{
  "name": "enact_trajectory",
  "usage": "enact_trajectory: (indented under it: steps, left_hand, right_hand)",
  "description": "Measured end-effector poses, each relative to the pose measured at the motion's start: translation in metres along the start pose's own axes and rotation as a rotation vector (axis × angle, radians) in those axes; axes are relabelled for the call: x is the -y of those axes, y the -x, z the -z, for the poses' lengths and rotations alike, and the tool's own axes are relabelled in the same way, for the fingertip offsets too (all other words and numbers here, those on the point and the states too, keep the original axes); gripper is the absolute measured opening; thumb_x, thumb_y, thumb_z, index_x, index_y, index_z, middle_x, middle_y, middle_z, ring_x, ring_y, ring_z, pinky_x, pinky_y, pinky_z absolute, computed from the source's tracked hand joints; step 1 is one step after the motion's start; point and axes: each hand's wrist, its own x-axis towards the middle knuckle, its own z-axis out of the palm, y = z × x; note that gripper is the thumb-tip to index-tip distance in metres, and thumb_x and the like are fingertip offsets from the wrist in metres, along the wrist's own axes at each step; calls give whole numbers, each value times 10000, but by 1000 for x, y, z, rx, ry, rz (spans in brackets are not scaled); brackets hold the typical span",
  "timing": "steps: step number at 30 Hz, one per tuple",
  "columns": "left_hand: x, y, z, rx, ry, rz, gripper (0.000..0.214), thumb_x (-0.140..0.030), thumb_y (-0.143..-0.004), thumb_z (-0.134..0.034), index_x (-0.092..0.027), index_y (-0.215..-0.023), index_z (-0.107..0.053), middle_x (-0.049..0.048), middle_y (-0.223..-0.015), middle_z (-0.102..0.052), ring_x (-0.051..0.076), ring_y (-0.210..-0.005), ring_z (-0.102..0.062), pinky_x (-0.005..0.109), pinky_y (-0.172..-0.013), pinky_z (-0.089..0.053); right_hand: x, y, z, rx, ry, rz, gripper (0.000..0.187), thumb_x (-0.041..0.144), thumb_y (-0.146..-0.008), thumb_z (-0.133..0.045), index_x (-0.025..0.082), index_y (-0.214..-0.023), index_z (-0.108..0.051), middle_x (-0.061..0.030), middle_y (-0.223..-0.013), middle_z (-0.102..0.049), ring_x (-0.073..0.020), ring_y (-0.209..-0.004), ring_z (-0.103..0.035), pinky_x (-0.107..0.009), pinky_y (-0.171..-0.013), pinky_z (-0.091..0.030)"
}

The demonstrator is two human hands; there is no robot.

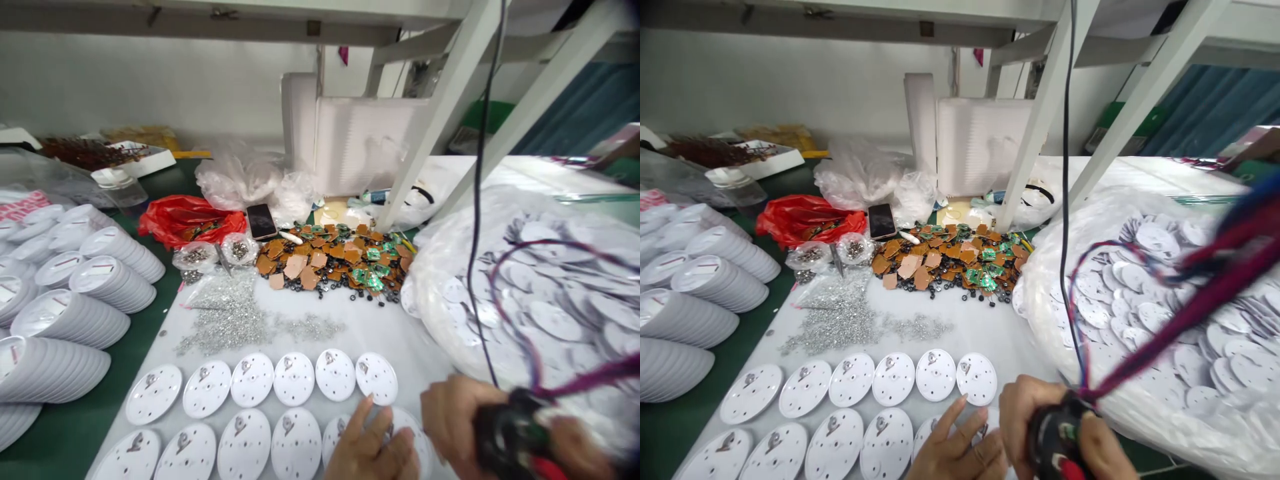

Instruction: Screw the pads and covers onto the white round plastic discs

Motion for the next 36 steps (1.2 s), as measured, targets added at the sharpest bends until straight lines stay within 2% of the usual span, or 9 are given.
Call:
enact_trajectory:
  steps: [3,6,9,12,15,19,24,31,36]
  left_hand:
    - [-4,2,-13,-123,-65,-29,76,-178,-924,-696,-233,-871,-701,-19,-981,-752,240,-991,-691,513,-1028,-525]
    - [-10,3,-22,-79,-71,-41,93,-176,-941,-675,-232,-871,-699,-33,-933,-760,225,-905,-724,521,-989,-545]
    - [0,-4,-7,-58,-9,-25,136,-216,-984,-626,-254,-876,-699,-51,-934,-761,195,-890,-743,490,-1016,-540]
    - [40,-22,38,37,35,12,174,-200,-1017,-541,-254,-1061,-702,-8,-1180,-747,207,-1128,-701,450,-1083,-500]
    - [96,-42,75,287,-3,200,343,-135,-1016,-462,-145,-1334,-591,97,-1396,-648,238,-1321,-584,471,-1160,-418]
    - [140,-58,65,557,-21,196,319,-115,-992,-484,-99,-1274,-632,136,-1356,-672,281,-1298,-608,518,-1154,-396]
    - [136,-64,40,617,69,93,293,-187,-985,-566,-178,-1264,-654,81,-1362,-676,265,-1296,-610,485,-1158,-390]
    - [153,-69,87,586,64,247,401,-48,-939,-512,-154,-1308,-626,171,-1473,-564,333,-1368,-536,582,-1125,-405]
    - [155,-65,103,580,134,412,440,-2,-905,-465,-168,-1259,-666,125,-1378,-651,323,-1320,-581,635,-1156,-353]
  right_hand:
    - [15,-22,-12,-69,-128,193,752,858,-845,-320,247,-741,-746,-54,-510,-543,-209,-483,-503,-361,-483,-404]
    - [20,-60,-38,-283,-143,248,691,805,-861,-397,229,-622,-694,-21,-474,-476,-175,-446,-471,-332,-454,-380]
    - [15,-94,-54,-332,-130,311,661,774,-852,-444,216,-580,-669,-8,-446,-468,-161,-404,-464,-308,-414,-355]
    - [9,-110,-52,-366,-79,343,654,769,-851,-454,212,-583,-668,-13,-452,-495,-165,-409,-479,-310,-414,-373]
    - [10,-112,-45,-390,-42,372,677,783,-858,-432,210,-580,-662,-9,-444,-489,-165,-399,-484,-314,-416,-382]
    - [13,-111,-40,-410,-48,357,670,757,-874,-424,206,-573,-658,-7,-442,-483,-160,-390,-487,-312,-414,-386]
    - [13,-114,-39,-410,-41,346,670,760,-864,-430,209,-555,-654,-5,-428,-475,-159,-382,-479,-312,-408,-381]
    - [6,-125,-35,-399,-67,349,648,744,-872,-450,209,-573,-662,-5,-442,-491,-157,-390,-481,-303,-399,-373]
    - [-8,-140,-37,-440,-86,356,627,725,-879,-452,219,-565,-649,-5,-440,-505,-148,-380,-473,-285,-380,-353]
